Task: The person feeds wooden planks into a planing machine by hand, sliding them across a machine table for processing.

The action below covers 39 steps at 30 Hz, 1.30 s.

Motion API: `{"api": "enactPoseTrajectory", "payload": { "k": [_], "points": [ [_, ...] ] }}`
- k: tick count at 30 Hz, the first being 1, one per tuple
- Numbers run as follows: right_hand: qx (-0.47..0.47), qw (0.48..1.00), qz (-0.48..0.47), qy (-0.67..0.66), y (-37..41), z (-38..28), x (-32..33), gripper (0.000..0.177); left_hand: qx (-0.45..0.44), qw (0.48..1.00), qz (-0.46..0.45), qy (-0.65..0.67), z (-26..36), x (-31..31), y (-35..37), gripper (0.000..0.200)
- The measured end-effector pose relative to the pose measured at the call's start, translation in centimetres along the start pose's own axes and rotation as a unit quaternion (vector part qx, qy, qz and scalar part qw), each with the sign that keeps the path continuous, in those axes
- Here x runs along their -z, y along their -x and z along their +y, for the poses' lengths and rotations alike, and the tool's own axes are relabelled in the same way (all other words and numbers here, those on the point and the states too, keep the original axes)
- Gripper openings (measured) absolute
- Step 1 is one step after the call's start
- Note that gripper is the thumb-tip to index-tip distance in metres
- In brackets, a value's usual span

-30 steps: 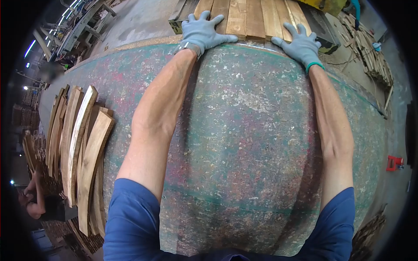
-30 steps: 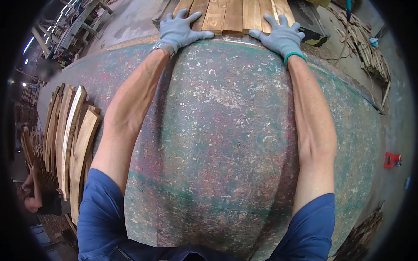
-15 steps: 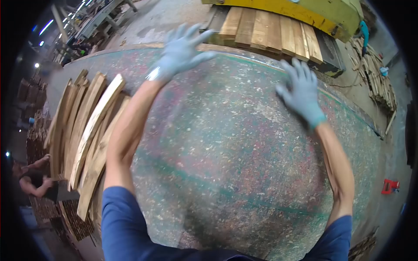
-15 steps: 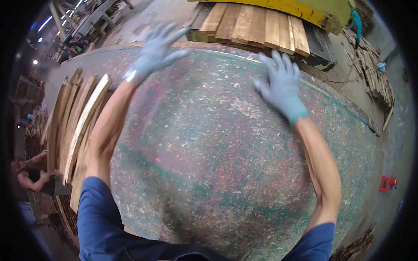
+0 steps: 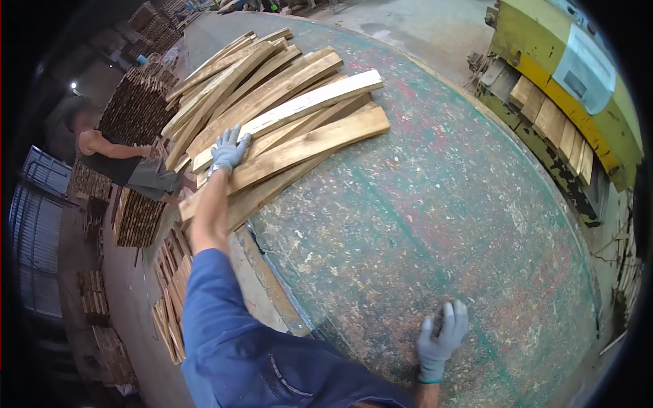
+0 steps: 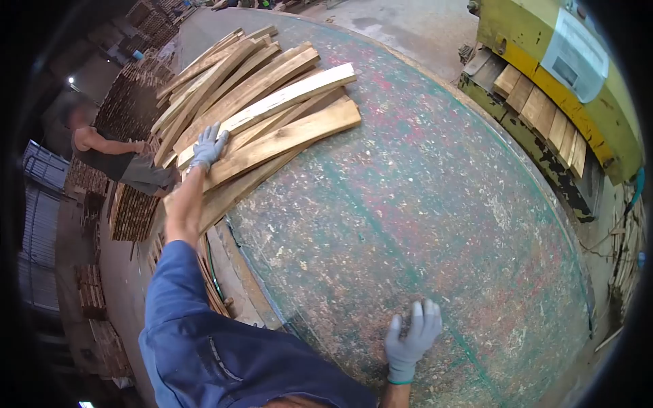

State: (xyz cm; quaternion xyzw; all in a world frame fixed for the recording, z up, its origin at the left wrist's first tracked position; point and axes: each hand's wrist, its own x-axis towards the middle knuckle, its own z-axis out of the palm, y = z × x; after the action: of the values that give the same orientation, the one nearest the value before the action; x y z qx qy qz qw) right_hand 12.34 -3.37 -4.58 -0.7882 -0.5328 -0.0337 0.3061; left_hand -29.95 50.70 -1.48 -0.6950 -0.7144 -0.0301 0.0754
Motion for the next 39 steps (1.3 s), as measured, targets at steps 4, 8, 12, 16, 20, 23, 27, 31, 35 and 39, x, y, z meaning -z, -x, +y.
{"api": "enactPoseTrajectory", "payload": {
  "k": [4, 8, 12, 16, 20, 23, 27, 31, 35, 39],
  "points": [
    [0.030, 0.995, -0.001, -0.090, -2.2, -4.1, -1.8, 0.042, -0.053, 0.988, -0.144, 0.021, 1.2, 2.8, 0.3, 0.073],
    [0.042, 0.973, -0.045, -0.223, -5.7, -10.2, -4.6, 0.052, -0.048, 0.993, -0.099, 0.048, 3.3, 3.5, 3.8, 0.091],
    [0.009, 0.918, -0.148, -0.368, -6.9, -17.8, -9.1, 0.083, -0.019, 0.930, -0.277, 0.242, 6.4, 6.4, 8.7, 0.107],
    [-0.099, 0.881, -0.113, -0.449, -5.0, -22.6, -11.9, 0.098, -0.059, 0.957, -0.186, 0.214, 11.1, 7.3, 14.7, 0.084],
    [-0.186, 0.927, -0.071, -0.319, -4.6, -22.4, -9.7, 0.112, -0.086, 0.937, -0.198, 0.273, 16.7, 6.8, 19.7, 0.081],
    [-0.257, 0.947, -0.075, -0.175, -4.9, -19.0, -5.9, 0.112, -0.136, 0.901, -0.210, 0.354, 21.4, 6.6, 23.8, 0.072],
    [-0.238, 0.937, 0.018, -0.253, -2.1, -8.2, -3.7, 0.100, -0.209, 0.831, -0.213, 0.470, 26.6, 6.0, 28.5, 0.058],
    [-0.284, 0.823, 0.085, -0.484, 3.8, -2.1, 2.8, 0.087, -0.039, 0.546, -0.471, 0.692, 25.8, 8.0, 31.7, 0.054],
    [-0.264, 0.964, 0.011, -0.022, 9.3, 0.8, 6.0, 0.073, -0.023, 0.531, -0.492, 0.690, 22.1, 7.8, 32.3, 0.059],
    [-0.220, 0.961, 0.060, 0.156, 6.4, -2.7, 3.9, 0.088, -0.180, 0.739, -0.310, 0.571, 19.4, 1.6, 29.3, 0.058]
  ]
}}
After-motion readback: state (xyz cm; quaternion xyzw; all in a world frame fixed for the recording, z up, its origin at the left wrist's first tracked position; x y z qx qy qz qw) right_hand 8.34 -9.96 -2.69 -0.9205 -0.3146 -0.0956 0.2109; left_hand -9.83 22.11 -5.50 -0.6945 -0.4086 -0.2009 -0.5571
